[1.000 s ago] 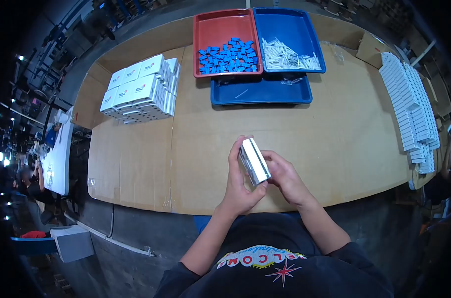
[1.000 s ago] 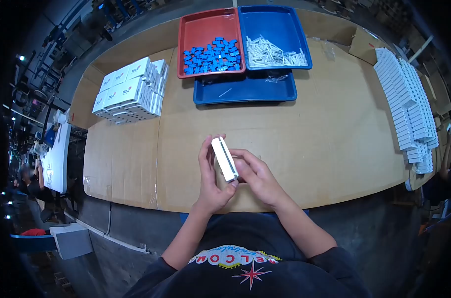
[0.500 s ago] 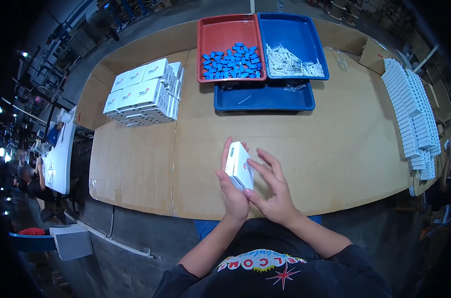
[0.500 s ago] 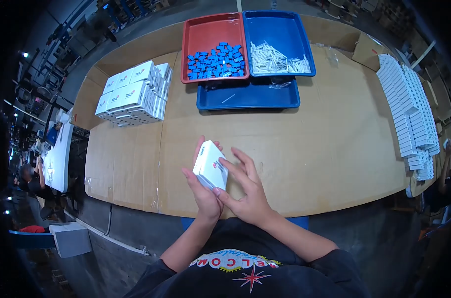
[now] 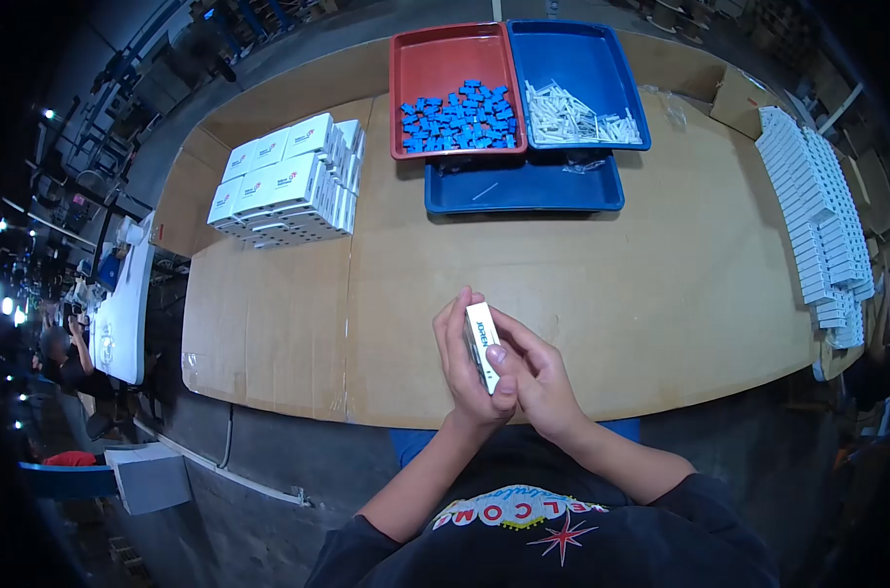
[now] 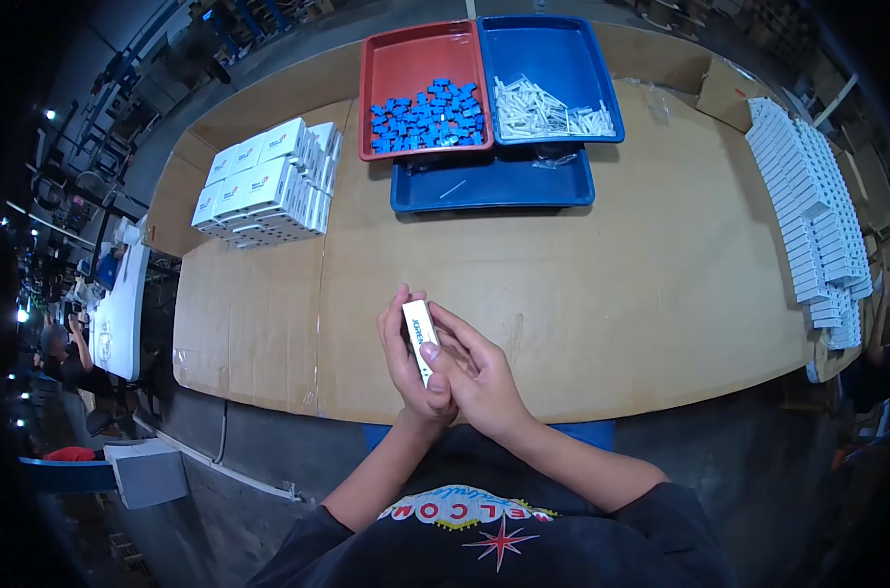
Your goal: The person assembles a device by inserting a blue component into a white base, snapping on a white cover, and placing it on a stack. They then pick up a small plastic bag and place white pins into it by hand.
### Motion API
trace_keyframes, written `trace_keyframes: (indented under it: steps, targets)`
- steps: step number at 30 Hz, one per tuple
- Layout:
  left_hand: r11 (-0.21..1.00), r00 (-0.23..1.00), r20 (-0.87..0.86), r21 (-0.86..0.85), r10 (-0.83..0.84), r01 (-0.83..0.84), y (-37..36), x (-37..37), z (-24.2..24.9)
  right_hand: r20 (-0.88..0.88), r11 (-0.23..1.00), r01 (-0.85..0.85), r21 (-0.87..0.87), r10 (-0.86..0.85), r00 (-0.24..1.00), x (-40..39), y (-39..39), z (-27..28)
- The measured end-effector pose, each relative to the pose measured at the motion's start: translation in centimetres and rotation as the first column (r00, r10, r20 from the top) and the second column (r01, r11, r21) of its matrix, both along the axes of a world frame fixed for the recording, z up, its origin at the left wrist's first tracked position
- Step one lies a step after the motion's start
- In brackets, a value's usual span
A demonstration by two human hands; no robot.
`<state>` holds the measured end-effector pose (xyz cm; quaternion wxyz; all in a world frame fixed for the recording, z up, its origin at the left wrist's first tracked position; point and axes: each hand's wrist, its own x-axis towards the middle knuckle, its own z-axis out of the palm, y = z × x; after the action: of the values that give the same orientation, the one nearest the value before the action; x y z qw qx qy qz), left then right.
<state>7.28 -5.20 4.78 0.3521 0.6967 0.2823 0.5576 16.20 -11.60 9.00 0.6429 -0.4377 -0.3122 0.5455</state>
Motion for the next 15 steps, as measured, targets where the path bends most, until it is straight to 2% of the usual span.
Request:
trace_keyframes:
  steps: [3,5,6,9,15]
  targets:
    - [1.0,0.998,0.06,-0.014,0.001,0.0,-0.11,0.17,0.05,0.054,0.999,0.026,-0.024,-0.025,0.998,-0.48,-0.25,0.31]
    - [0.997,0.989,0.15,-0.075,-0.011,0.022,-0.1,0.21,0.22,0.185,0.997,0.037,0.068,-0.049,0.981,-0.55,-0.23,0.16]
    - [0.986,0.987,0.158,-0.165,-0.012,0.039,-0.36,0.09,0.21,0.249,0.993,0.037,0.112,-0.064,0.966,-0.55,-0.24,0.09]
    - [0.983,0.978,0.209,-0.178,0.008,0.03,-0.54,0.1,0.29,0.33,0.99,0.038,0.139,-0.082,0.94,-0.5,-0.35,0.11]
    - [0.997,0.97,0.243,-0.076,-0.015,0.034,-0.43,0.01,0.39,0.402,0.989,0.039,0.145,-0.095,0.911,-0.8,-0.73,0.57]
